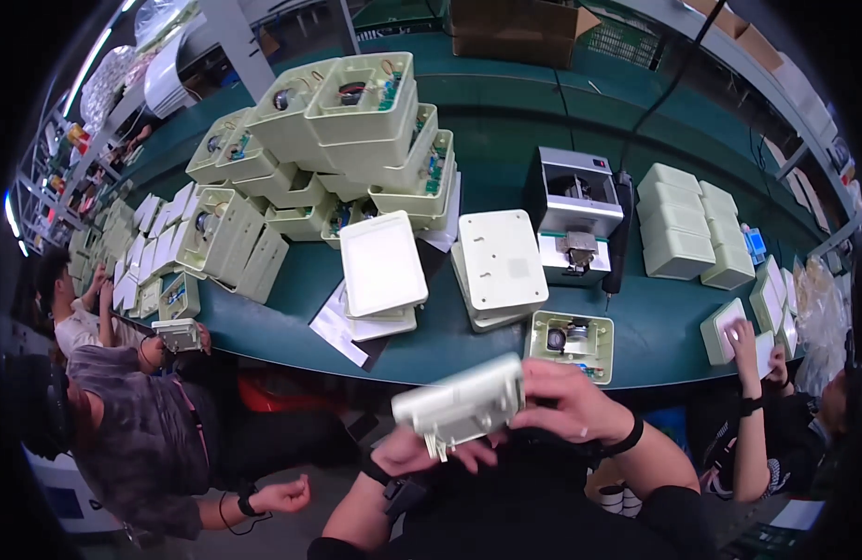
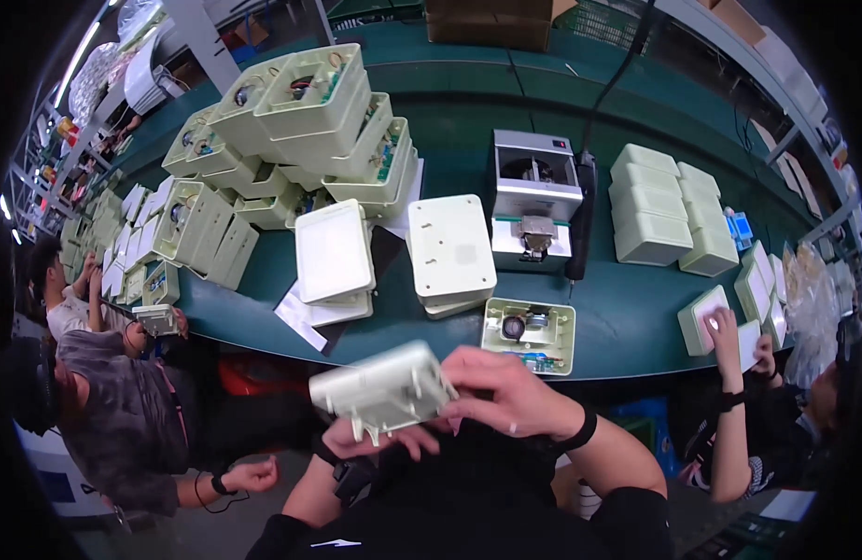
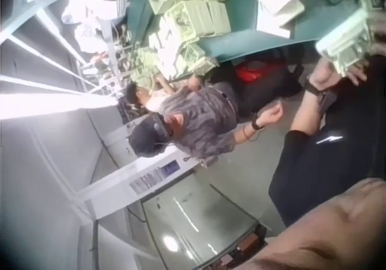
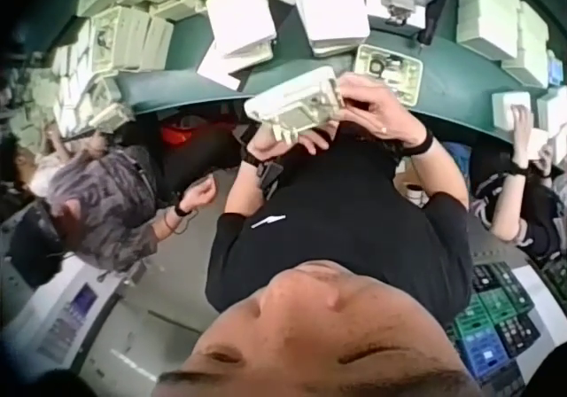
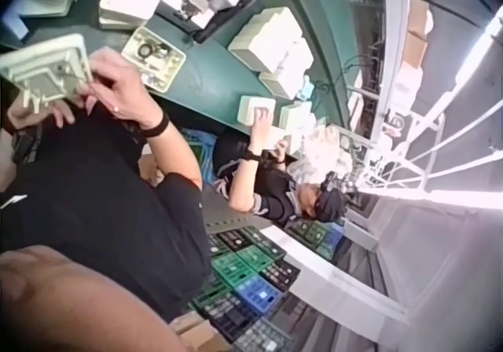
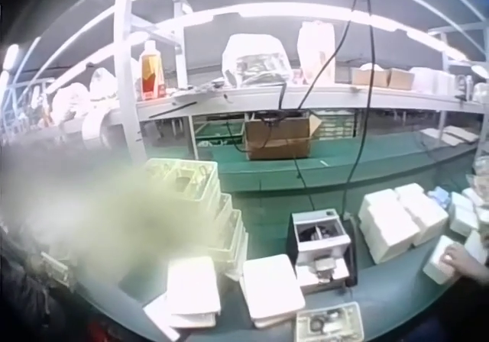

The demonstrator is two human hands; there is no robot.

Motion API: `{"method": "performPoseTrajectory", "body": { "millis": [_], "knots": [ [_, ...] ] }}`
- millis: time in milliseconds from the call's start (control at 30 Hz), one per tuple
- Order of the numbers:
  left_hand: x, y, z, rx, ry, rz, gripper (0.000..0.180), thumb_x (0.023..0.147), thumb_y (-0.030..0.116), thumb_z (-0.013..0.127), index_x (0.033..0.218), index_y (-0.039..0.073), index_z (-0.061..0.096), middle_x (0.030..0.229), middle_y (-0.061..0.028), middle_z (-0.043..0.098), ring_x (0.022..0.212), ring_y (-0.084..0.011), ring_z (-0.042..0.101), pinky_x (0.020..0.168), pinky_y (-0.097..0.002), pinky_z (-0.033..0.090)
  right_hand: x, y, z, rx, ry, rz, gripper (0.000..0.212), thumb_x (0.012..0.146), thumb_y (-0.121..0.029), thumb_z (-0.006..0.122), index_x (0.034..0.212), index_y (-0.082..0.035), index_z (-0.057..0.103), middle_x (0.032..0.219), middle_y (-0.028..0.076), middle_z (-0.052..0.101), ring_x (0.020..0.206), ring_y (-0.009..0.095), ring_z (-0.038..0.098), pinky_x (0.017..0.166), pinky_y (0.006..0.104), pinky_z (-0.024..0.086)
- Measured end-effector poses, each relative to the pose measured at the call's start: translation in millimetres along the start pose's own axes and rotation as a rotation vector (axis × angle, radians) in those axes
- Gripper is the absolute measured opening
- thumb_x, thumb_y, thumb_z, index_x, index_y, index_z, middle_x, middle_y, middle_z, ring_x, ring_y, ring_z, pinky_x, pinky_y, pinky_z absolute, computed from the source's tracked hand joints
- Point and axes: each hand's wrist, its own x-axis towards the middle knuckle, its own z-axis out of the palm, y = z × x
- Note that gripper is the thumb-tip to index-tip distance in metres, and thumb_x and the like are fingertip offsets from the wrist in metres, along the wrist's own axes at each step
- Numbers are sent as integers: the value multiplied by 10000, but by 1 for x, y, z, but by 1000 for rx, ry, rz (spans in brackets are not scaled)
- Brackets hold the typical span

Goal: The person fastens a backplate to a housing with a power screwdriver, then fits a circuit board and speaker into a new housing before snapping on a front cover and stacking the unit.

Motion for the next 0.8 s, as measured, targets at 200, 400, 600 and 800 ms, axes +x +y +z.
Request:
{"method": "performPoseTrajectory", "body": {
  "millis": [200, 400, 600, 800],
  "knots": [
    [15, -6, 18, 177, 343, 49, 720, 880, 200, 821, 1470, -45, 490, 1324, -166, 676, 1151, -282, 709, 1018, -400, 566, -31, -1, -4, -381, 137, -235, 239, 984, -39, 695, 1221, -12, 686, 1127, 105, 697, 879, 180, 703, 742, 320, 582],
    [21, -7, 10, 829, 632, 559, 499, 865, 134, 846, 1286, -19, 626, 1199, -161, 733, 1049, -258, 730, 939, -386, 585, -82, -1, -18, 436, 585, 582, 269, 1075, -122, 593, 1289, 25, 663, 1146, 149, 735, 941, 210, 735, 797, 340, 612],
    [42, -16, 35, 1276, 352, 588, 398, 801, 45, 855, 1149, 13, 666, 1086, -172, 766, 953, -289, 760, 846, -400, 613, -105, -14, -2, 431, 742, 683, 314, 1113, -166, 528, 1301, 51, 653, 1111, 165, 752, 954, 210, 739, 826, 327, 604],
    [72, -22, 38, 1601, 131, 627, 364, 756, -47, 801, 1103, 32, 728, 1116, -129, 788, 994, -324, 765, 913, -452, 617, -107, -11, -23, 523, 470, 632, 298, 1103, -142, 552, 1298, 58, 653, 1049, 132, 757, 926, 170, 729, 842, 288, 583]
  ]
}}
